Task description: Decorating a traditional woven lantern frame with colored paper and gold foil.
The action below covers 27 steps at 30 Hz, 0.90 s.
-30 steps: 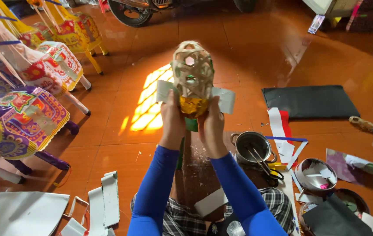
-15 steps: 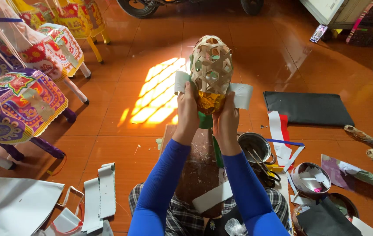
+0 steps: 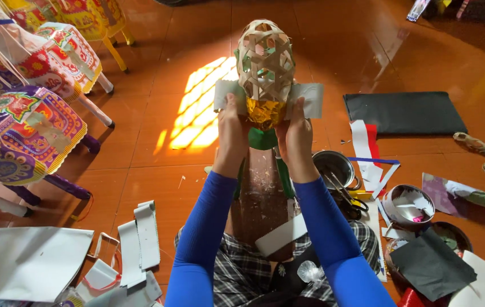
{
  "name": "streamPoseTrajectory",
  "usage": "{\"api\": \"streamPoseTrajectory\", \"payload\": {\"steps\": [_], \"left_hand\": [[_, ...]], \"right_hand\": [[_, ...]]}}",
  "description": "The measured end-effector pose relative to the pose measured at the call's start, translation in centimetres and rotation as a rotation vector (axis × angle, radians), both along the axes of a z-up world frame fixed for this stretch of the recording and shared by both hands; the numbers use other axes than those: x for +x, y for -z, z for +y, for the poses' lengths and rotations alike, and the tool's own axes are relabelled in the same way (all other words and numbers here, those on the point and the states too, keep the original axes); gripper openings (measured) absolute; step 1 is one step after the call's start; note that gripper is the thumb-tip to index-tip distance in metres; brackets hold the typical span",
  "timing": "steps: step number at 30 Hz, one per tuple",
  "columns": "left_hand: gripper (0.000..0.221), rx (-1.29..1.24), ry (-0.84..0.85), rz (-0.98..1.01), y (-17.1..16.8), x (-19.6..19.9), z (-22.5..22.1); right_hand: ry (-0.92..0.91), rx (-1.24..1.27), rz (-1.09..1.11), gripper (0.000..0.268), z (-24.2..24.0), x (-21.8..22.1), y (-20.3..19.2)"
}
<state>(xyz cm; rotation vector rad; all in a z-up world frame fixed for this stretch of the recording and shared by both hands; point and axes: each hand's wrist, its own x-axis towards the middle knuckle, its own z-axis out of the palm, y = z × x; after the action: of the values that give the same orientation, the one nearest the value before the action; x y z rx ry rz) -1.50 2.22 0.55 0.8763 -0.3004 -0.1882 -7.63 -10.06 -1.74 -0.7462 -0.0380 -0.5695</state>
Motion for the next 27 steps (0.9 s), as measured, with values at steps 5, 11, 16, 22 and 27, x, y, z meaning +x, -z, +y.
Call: {"api": "streamPoseTrajectory", "payload": {"steps": [5, 11, 16, 22, 27], "left_hand": [[0.047, -0.248, 0.148, 0.027, 1.4, 0.2, 0.7], [0.048, -0.222, 0.170, 0.032, 0.6, -0.3, 1.0], [0.056, 0.012, 0.074, -0.002, 0.4, 0.4, 0.2], [0.055, 0.092, 0.025, -0.052, -2.1, -0.6, -0.7], [0.060, 0.236, -0.120, -0.242, -1.3, 0.1, -1.4]], "right_hand": [[-0.106, 0.016, -0.213, 0.054, -0.2, -0.6, 0.5], [-0.101, 0.000, -0.180, 0.053, -0.8, 0.2, 1.1], [0.034, -0.121, 0.115, 0.052, -1.7, 2.7, 3.8], [0.194, -0.443, 0.167, 0.055, 0.2, -0.4, -1.1], [0.143, -0.399, 0.150, 0.050, -0.6, 0.7, -0.2]]}}
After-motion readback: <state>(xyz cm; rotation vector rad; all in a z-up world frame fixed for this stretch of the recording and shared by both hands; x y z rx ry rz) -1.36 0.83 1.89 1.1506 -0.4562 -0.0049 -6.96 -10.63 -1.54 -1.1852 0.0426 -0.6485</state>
